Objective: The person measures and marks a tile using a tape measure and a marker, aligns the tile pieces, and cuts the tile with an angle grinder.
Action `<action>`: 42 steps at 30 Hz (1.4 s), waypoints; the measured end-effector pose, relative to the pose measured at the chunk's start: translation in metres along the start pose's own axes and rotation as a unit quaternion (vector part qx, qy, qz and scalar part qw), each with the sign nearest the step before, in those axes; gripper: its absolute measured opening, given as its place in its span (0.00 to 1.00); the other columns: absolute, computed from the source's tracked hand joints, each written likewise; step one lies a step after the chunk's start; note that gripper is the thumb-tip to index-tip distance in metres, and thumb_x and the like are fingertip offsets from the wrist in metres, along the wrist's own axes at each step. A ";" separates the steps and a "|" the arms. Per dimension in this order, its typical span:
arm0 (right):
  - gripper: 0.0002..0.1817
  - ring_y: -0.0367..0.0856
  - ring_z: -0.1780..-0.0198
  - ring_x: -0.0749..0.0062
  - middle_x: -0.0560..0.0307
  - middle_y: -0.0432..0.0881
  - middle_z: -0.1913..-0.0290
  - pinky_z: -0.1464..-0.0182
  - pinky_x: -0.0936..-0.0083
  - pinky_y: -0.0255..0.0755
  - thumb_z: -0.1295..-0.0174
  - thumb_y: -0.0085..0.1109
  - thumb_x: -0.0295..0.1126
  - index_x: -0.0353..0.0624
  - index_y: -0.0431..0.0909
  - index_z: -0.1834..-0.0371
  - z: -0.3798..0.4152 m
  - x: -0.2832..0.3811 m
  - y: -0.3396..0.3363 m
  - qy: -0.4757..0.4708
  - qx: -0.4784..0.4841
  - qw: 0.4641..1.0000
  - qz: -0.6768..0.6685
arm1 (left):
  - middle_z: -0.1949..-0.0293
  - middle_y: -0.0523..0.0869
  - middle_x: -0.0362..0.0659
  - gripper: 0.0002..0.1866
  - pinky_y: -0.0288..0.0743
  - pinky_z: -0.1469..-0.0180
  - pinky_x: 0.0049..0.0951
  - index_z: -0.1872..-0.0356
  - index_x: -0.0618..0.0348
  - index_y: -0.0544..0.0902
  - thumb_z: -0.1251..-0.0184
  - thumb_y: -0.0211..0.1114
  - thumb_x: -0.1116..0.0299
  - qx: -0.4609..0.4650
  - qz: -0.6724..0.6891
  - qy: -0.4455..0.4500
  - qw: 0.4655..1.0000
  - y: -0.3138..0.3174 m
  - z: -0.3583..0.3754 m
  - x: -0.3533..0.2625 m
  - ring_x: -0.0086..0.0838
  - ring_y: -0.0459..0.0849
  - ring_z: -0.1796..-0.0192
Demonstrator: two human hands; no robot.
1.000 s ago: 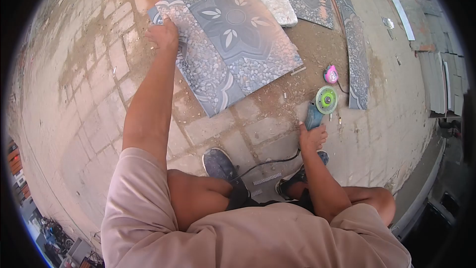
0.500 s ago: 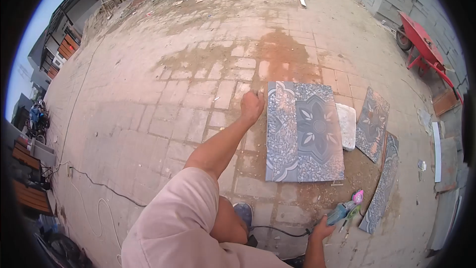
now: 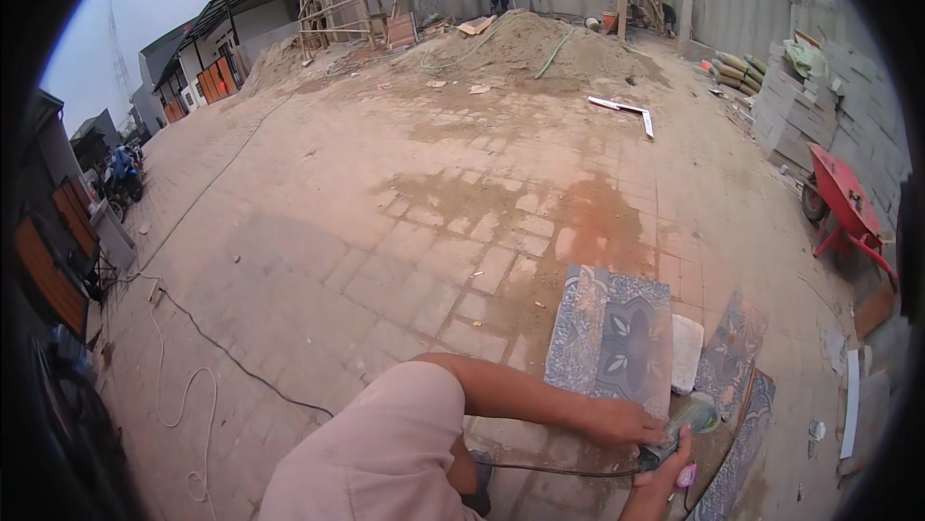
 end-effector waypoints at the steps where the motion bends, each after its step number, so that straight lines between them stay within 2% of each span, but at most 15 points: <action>1: 0.28 0.88 0.54 0.55 0.50 0.86 0.51 0.52 0.59 0.84 0.32 0.59 0.52 0.42 0.78 0.39 -0.001 -0.011 0.002 0.047 0.020 0.999 0.014 | 0.44 0.80 0.55 0.30 0.78 0.47 0.51 0.37 0.61 0.72 0.41 0.71 0.68 0.002 -0.031 0.020 0.999 -0.001 0.001 -0.004 0.55 0.84 0.47; 5: 0.28 0.88 0.52 0.55 0.50 0.87 0.49 0.51 0.59 0.85 0.33 0.59 0.50 0.42 0.78 0.37 -0.008 -0.036 0.003 0.103 0.084 0.991 0.026 | 0.46 0.81 0.53 0.29 0.78 0.49 0.49 0.39 0.61 0.74 0.41 0.72 0.64 0.013 -0.088 0.058 0.994 -0.003 0.014 -0.013 0.51 0.85 0.48; 11: 0.28 0.88 0.53 0.57 0.51 0.87 0.50 0.56 0.58 0.85 0.35 0.61 0.50 0.43 0.78 0.39 -0.005 -0.043 0.001 0.064 0.013 0.997 0.041 | 0.49 0.81 0.51 0.26 0.79 0.52 0.47 0.44 0.62 0.76 0.38 0.70 0.57 -0.024 -0.128 0.066 0.989 -0.005 0.026 -0.016 0.48 0.85 0.55; 17: 0.25 0.88 0.56 0.60 0.55 0.86 0.53 0.58 0.60 0.85 0.35 0.61 0.49 0.46 0.79 0.41 -0.007 -0.055 -0.001 0.106 0.028 0.993 0.037 | 0.53 0.81 0.50 0.20 0.80 0.55 0.45 0.49 0.61 0.76 0.39 0.66 0.62 -0.003 -0.197 0.105 0.975 0.013 0.037 -0.015 0.45 0.85 0.57; 19: 0.22 0.88 0.58 0.60 0.55 0.85 0.55 0.60 0.62 0.84 0.36 0.60 0.46 0.45 0.79 0.44 -0.004 -0.056 -0.007 0.086 -0.043 0.994 0.041 | 0.54 0.80 0.50 0.19 0.80 0.54 0.44 0.50 0.61 0.75 0.40 0.65 0.63 -0.024 -0.192 0.104 0.976 0.013 0.040 -0.011 0.45 0.85 0.57; 23: 0.17 0.87 0.61 0.62 0.55 0.85 0.60 0.60 0.64 0.84 0.35 0.60 0.44 0.44 0.79 0.52 0.002 -0.054 0.001 0.040 -0.038 0.997 0.049 | 0.55 0.79 0.49 0.16 0.80 0.52 0.42 0.53 0.60 0.74 0.39 0.63 0.65 -0.013 -0.173 0.110 0.979 0.013 0.043 -0.018 0.44 0.85 0.55; 27: 0.12 0.84 0.66 0.69 0.57 0.83 0.65 0.63 0.71 0.80 0.36 0.65 0.39 0.44 0.78 0.59 0.014 -0.048 -0.006 0.031 -0.073 0.996 0.038 | 0.54 0.79 0.45 0.24 0.79 0.53 0.37 0.45 0.59 0.76 0.44 0.63 0.64 -0.078 -0.185 0.133 0.971 0.007 0.049 -0.022 0.38 0.84 0.54; 29: 0.13 0.83 0.68 0.69 0.56 0.83 0.65 0.66 0.71 0.80 0.37 0.67 0.38 0.43 0.79 0.57 0.014 -0.045 -0.016 0.018 -0.109 0.992 0.064 | 0.53 0.80 0.45 0.24 0.77 0.53 0.36 0.41 0.60 0.76 0.38 0.63 0.63 -0.015 -0.170 0.122 0.978 0.020 0.048 -0.014 0.36 0.83 0.54; 31: 0.14 0.84 0.69 0.69 0.55 0.83 0.65 0.67 0.72 0.80 0.38 0.68 0.37 0.42 0.79 0.56 0.019 -0.041 -0.009 0.011 -0.130 0.989 0.073 | 0.54 0.82 0.44 0.21 0.76 0.50 0.37 0.42 0.59 0.77 0.28 0.61 0.55 -0.040 -0.149 0.100 0.983 0.017 0.047 -0.008 0.35 0.85 0.55; 33: 0.15 0.84 0.70 0.69 0.54 0.82 0.66 0.70 0.72 0.79 0.39 0.69 0.35 0.39 0.78 0.55 0.028 -0.033 -0.004 -0.006 -0.170 0.977 0.131 | 0.51 0.83 0.45 0.26 0.75 0.49 0.39 0.41 0.59 0.77 0.26 0.63 0.47 -0.019 -0.110 0.061 0.992 0.009 0.054 0.010 0.37 0.85 0.54; 35: 0.16 0.84 0.71 0.69 0.53 0.82 0.66 0.71 0.72 0.79 0.39 0.69 0.34 0.38 0.78 0.54 0.026 -0.026 -0.005 -0.007 -0.164 0.971 0.172 | 0.50 0.84 0.46 0.26 0.75 0.49 0.43 0.40 0.60 0.77 0.27 0.67 0.50 -0.103 -0.095 -0.060 0.988 -0.007 0.073 0.057 0.41 0.85 0.53; 37: 0.16 0.84 0.72 0.68 0.52 0.81 0.67 0.73 0.72 0.78 0.39 0.69 0.32 0.37 0.77 0.53 0.023 -0.023 -0.007 -0.008 -0.157 0.965 0.211 | 0.48 0.82 0.50 0.25 0.76 0.50 0.45 0.41 0.59 0.78 0.32 0.72 0.56 -0.100 -0.089 -0.269 0.954 -0.018 0.099 0.140 0.49 0.83 0.48; 39: 0.16 0.85 0.73 0.67 0.53 0.82 0.67 0.75 0.68 0.81 0.37 0.68 0.34 0.36 0.77 0.53 0.015 -0.020 0.000 -0.030 -0.116 0.958 0.261 | 0.36 0.77 0.52 0.32 0.78 0.40 0.47 0.36 0.54 0.78 0.38 0.77 0.53 -0.064 -0.174 -0.385 0.904 -0.032 0.128 0.205 0.52 0.80 0.38; 41: 0.15 0.84 0.75 0.68 0.54 0.81 0.68 0.75 0.70 0.79 0.38 0.68 0.33 0.36 0.76 0.54 0.008 -0.020 0.008 -0.035 -0.114 0.953 0.279 | 0.22 0.64 0.53 0.50 0.67 0.24 0.50 0.24 0.47 0.72 0.50 0.83 0.45 -0.005 -0.180 -0.492 0.852 -0.032 0.158 0.260 0.55 0.68 0.24; 42: 0.14 0.83 0.77 0.69 0.55 0.80 0.69 0.75 0.72 0.77 0.39 0.68 0.31 0.37 0.76 0.54 0.003 -0.019 0.016 -0.042 -0.109 0.949 0.292 | 0.22 0.64 0.53 0.50 0.67 0.24 0.50 0.24 0.47 0.72 0.50 0.83 0.45 -0.006 -0.176 -0.495 0.851 -0.035 0.160 0.271 0.55 0.68 0.24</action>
Point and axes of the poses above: each hand's wrist, its own z-axis away from the middle knuckle, its own y-axis out of the palm, x = y × z, the point moved 10 cm from there along -z, towards the middle knuckle
